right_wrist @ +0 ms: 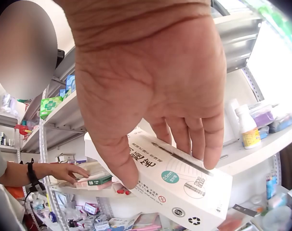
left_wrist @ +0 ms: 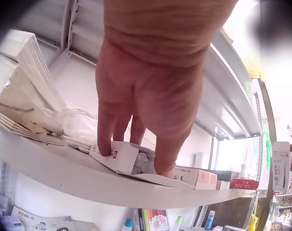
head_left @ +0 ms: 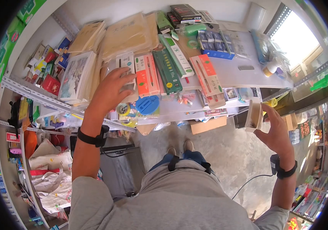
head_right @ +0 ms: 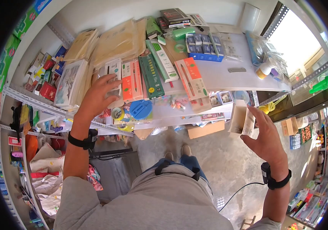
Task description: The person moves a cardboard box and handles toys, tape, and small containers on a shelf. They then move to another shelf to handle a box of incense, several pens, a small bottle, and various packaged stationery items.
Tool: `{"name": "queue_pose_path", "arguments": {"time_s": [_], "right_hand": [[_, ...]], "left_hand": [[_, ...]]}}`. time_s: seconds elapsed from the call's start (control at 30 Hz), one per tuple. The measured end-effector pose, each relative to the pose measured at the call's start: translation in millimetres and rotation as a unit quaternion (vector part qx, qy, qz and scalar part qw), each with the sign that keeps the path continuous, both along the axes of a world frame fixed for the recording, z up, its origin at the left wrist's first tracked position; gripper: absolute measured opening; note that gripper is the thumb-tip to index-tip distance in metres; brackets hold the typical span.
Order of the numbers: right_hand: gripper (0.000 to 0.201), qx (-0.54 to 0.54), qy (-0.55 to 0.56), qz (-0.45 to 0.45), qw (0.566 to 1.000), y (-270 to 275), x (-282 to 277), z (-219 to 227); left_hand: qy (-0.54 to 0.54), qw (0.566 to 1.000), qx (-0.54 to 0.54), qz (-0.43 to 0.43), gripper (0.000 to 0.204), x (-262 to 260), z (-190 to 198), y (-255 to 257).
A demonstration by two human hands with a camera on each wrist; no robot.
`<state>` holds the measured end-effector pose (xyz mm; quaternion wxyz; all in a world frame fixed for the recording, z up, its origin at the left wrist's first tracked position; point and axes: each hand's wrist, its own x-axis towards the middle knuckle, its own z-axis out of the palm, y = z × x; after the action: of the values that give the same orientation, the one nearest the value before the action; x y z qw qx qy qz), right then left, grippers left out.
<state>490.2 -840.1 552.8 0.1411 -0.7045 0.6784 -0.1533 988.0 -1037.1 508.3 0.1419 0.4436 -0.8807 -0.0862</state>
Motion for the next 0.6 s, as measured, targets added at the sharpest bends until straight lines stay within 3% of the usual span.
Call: {"name": "queue_pose_path", "arguments": {"time_s": [0.3, 0.5, 0.6], "right_hand": [[0.079, 0.004, -0.011, -0.011, 1.000, 8.3, -6.8, -5.4], [0.072, -0.005, -0.026, 0.007, 1.000, 1.3, -3.1, -3.8], [0.071, -0.018, -0.021, 0.017, 0.999, -0.2, -5.1, -5.1]], "left_hand": [[0.035, 0.998, -0.023, 0.040, 0.049, -11.3, 13.3, 15.6], [0.104, 0.994, -0.040, 0.004, 0.037, -50.9, 28.0, 20.0], [0.096, 0.992, -0.040, -0.072, 0.035, -84.3, 25.3, 25.2]]}}
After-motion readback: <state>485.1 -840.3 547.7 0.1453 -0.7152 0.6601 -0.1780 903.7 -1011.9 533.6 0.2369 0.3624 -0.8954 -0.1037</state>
